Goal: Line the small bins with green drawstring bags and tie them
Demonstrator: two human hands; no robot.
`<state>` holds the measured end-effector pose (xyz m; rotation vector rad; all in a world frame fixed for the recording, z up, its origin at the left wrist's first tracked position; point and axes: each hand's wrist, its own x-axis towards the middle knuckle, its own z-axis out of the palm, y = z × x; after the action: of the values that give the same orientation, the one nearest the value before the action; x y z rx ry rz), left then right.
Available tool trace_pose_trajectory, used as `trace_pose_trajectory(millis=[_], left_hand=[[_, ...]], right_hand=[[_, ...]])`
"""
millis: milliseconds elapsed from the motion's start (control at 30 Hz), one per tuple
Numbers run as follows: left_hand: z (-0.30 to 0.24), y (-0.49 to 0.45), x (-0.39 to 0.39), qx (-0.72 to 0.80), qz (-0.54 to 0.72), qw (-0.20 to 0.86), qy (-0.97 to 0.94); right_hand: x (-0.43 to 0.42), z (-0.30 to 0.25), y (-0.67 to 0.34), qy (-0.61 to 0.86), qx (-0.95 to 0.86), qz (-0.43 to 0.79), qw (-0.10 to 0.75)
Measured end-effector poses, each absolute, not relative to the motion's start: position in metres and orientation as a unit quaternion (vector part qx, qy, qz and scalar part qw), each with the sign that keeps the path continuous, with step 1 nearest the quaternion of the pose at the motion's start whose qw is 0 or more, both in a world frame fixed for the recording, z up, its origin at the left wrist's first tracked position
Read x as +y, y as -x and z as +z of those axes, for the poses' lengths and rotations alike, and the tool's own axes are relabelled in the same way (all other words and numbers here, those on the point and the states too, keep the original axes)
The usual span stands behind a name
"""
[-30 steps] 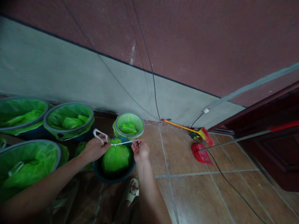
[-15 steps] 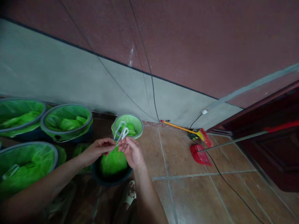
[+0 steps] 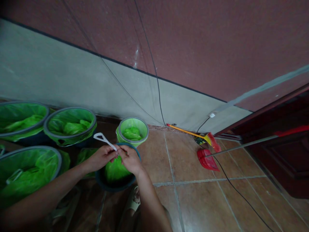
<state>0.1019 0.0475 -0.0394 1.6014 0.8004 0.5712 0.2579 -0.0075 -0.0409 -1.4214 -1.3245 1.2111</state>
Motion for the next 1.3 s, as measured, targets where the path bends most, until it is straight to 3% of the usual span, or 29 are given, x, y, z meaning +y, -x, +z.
trace_pose_trajectory(millis=[133, 333, 567, 833, 1100, 1300], left_hand=[[-0.041, -0.103, 0.049, 0.388, 0.281, 0.630, -0.611], [-0.044, -0.101, 0.050, 0.446, 0.286, 0.680, -0.507], [-0.043, -0.092, 0.057, 0.424, 0.282, 0.527, -0.681], [-0.057, -0.096, 0.051, 0.330, 0.344, 0.433, -0.765], [-0.053, -0.102, 0.043, 0.389, 0.358, 0.383, -0.757], [-0.047, -0.101, 0.050, 0.400, 0.305, 0.489, -0.712]], right_hand=[[-0.008, -0.046, -0.266, 0.601, -0.560, 0.415, 0.391], [-0.012, -0.040, -0.270, 0.602, -0.539, 0.481, 0.338], [-0.017, -0.044, -0.272, 0.603, -0.527, 0.540, 0.260], [-0.008, -0.055, -0.267, 0.639, -0.531, 0.378, 0.408], [-0.005, -0.043, -0.255, 0.597, -0.490, 0.460, 0.438], [-0.009, -0.040, -0.257, 0.614, -0.399, 0.541, 0.414]])
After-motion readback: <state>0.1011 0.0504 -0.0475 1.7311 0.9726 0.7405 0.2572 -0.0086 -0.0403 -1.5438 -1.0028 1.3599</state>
